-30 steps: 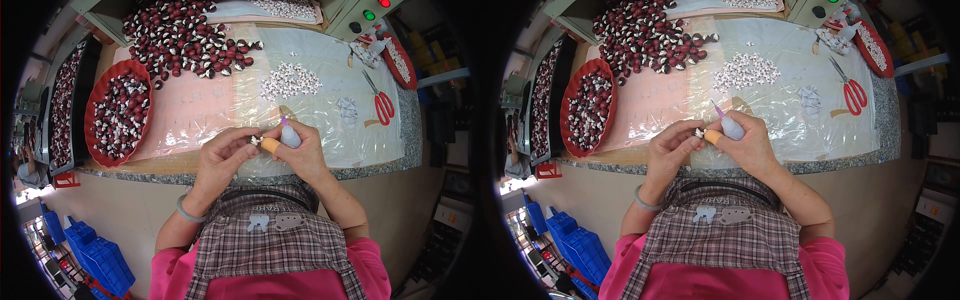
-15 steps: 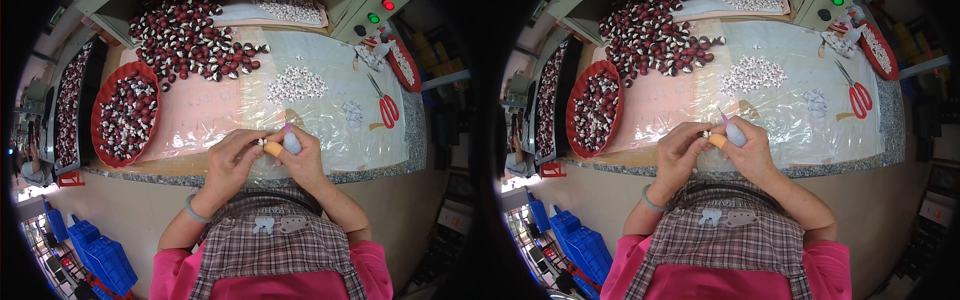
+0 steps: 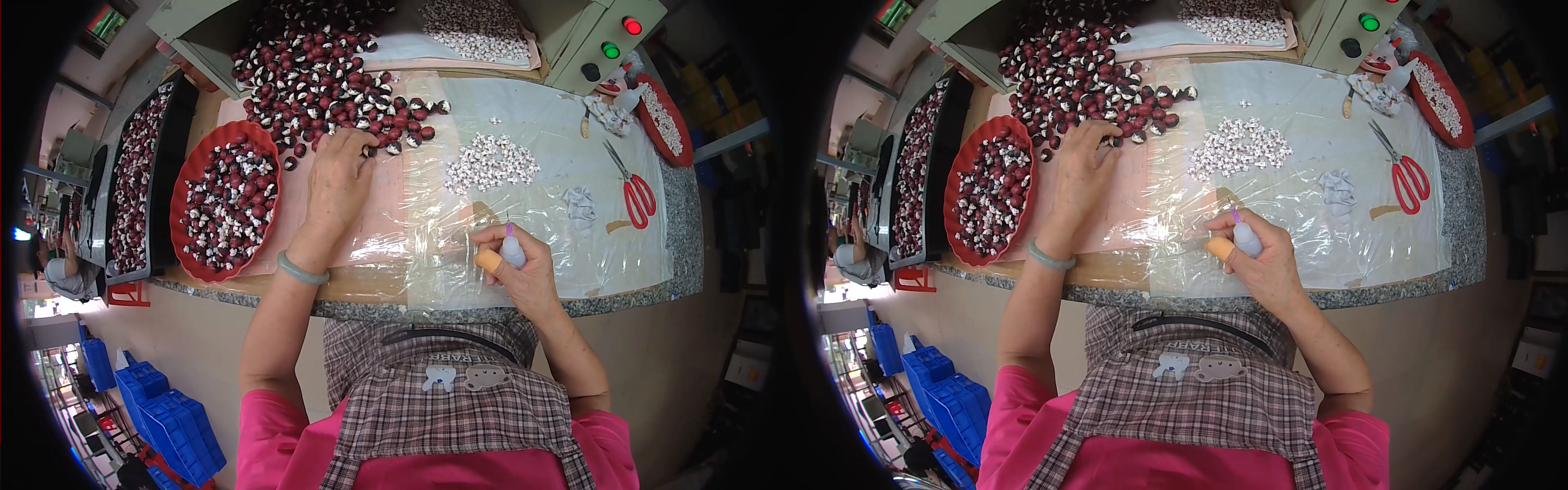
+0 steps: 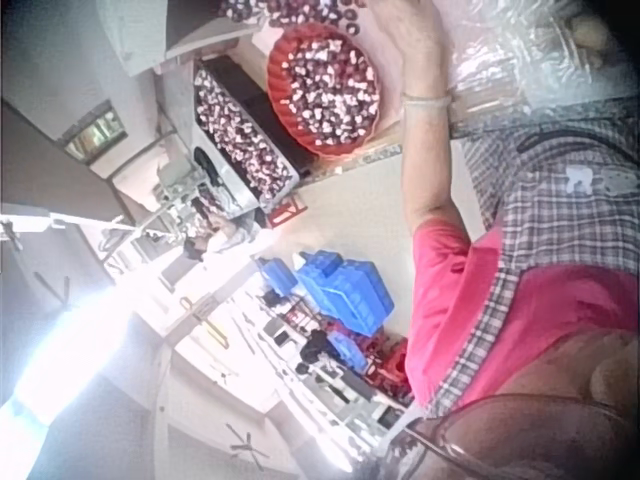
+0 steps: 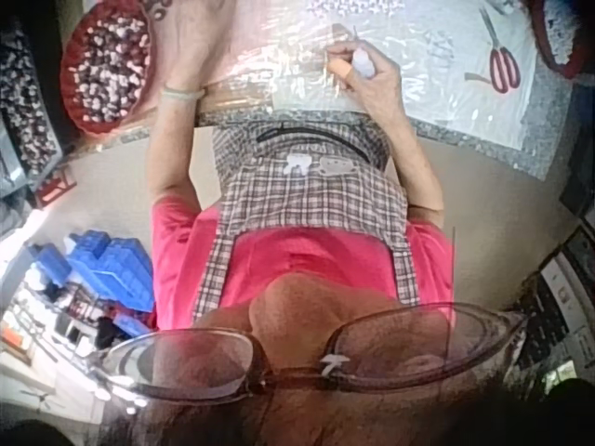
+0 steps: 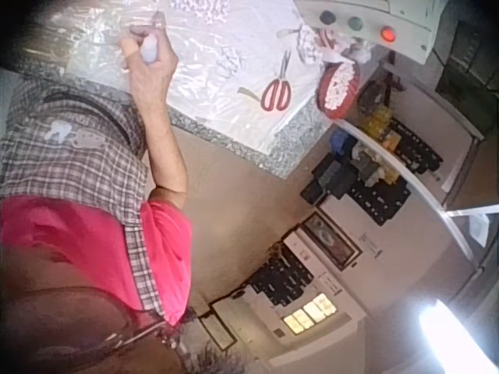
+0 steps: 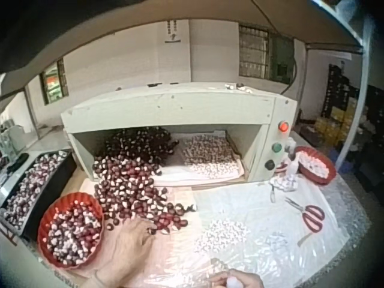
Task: Manually glue small plastic flower components together at a factory workbench.
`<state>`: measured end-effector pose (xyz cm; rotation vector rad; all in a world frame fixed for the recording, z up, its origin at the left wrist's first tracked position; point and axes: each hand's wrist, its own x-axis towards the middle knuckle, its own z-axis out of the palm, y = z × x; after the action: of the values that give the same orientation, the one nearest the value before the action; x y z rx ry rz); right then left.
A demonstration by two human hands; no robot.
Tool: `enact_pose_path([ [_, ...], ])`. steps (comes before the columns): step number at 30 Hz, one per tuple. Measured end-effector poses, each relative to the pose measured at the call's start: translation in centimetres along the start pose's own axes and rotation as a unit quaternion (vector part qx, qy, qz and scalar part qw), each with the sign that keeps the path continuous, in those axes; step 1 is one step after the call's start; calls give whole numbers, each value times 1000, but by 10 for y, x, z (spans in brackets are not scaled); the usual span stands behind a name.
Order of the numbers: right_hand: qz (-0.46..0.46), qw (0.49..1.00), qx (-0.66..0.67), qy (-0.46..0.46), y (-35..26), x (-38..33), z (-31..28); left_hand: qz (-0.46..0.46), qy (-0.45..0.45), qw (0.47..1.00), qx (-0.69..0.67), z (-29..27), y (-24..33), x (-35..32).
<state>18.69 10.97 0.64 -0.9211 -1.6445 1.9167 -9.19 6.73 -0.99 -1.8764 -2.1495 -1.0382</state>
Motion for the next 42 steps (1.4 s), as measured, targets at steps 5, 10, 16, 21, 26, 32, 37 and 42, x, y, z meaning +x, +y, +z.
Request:
enact_pose_path([
  [5,0,1000,-7,6,-2,-2,-6,0,13,1000,15,3,8,1],
  [10,-20,999,30,20,-4,-2,-17,-173,-53,953,-244,-11,30,-12],
  [16,-37,996,85,-7,-3,1,-28,-359,-137,629,-676,-12,54,-41],
  [21,-104,995,11,5,0,3,-29,-357,-158,592,-705,-12,64,-53],
  [26,-84,991,89,57,1,0,-26,-369,-154,582,-708,-11,78,-55],
  [32,-103,986,85,95,-14,-2,-20,-339,-162,592,-713,-13,87,-62],
  [37,-136,985,8,110,-27,-9,-12,-348,-143,587,-717,-11,91,-67],
  [42,-218,970,-51,95,-30,-15,-9,-362,-129,584,-715,-10,94,-69],
])
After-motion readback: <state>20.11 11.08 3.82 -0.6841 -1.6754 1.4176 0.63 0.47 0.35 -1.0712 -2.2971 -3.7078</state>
